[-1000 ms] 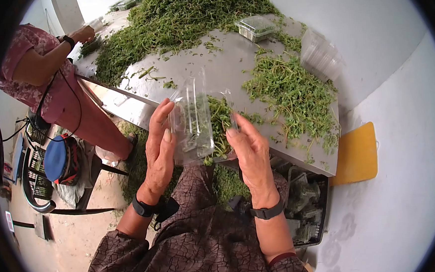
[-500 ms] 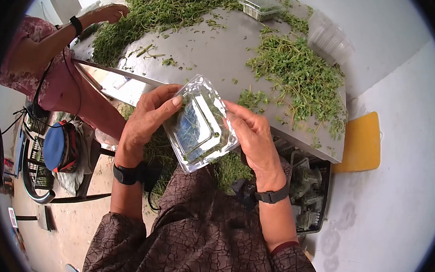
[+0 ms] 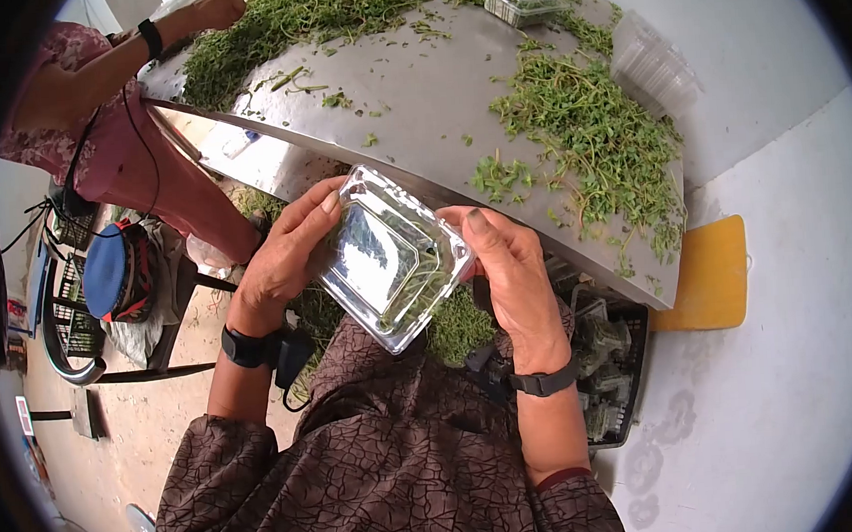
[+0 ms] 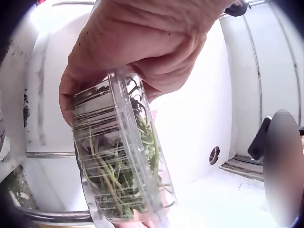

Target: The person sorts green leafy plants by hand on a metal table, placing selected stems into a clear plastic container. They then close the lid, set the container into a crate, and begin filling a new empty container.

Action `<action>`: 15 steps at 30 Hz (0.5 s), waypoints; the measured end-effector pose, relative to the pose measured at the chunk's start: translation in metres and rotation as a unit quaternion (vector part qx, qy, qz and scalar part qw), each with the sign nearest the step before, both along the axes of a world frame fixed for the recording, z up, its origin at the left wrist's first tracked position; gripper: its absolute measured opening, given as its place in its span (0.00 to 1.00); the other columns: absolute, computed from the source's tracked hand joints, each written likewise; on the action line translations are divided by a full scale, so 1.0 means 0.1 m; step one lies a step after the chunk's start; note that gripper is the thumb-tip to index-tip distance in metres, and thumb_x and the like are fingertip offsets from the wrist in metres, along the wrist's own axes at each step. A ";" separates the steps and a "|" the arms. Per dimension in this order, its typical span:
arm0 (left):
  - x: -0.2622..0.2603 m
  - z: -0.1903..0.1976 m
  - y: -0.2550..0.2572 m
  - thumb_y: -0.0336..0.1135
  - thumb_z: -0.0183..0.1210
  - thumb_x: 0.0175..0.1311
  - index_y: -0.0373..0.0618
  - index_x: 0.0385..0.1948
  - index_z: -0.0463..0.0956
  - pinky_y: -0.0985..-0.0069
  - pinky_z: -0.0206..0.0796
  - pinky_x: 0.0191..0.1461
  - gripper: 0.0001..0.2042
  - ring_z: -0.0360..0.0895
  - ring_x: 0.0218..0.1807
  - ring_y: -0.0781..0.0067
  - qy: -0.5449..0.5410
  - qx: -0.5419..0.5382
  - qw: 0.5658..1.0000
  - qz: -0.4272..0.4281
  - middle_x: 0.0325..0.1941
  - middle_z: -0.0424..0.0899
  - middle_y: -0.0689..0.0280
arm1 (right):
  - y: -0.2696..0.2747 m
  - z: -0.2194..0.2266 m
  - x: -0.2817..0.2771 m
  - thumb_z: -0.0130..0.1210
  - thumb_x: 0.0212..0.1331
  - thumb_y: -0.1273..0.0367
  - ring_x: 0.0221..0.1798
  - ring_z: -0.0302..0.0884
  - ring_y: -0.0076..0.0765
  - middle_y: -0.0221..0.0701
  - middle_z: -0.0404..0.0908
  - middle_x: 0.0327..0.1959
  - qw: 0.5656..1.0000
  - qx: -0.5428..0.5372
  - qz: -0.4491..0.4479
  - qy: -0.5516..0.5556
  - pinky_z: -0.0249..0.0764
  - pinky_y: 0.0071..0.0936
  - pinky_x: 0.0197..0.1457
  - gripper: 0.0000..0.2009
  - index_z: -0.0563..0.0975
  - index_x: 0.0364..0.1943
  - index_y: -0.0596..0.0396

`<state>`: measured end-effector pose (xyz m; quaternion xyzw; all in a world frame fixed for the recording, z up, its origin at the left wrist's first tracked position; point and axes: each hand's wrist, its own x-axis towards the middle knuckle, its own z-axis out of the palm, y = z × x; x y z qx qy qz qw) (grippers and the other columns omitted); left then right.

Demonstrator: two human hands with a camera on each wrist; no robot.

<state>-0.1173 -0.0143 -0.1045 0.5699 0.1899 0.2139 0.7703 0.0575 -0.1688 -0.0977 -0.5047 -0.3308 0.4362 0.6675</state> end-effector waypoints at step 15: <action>-0.28 -0.45 -0.33 0.41 0.46 0.71 0.41 0.57 0.66 0.84 0.64 0.42 0.18 0.69 0.39 0.87 0.027 -0.005 0.997 0.076 0.41 0.74 0.72 | -0.21 -0.11 -0.21 0.58 0.60 0.67 0.26 0.66 0.14 0.23 0.74 0.23 0.970 -0.089 -0.044 -0.223 0.64 0.15 0.30 0.11 0.81 0.36 0.63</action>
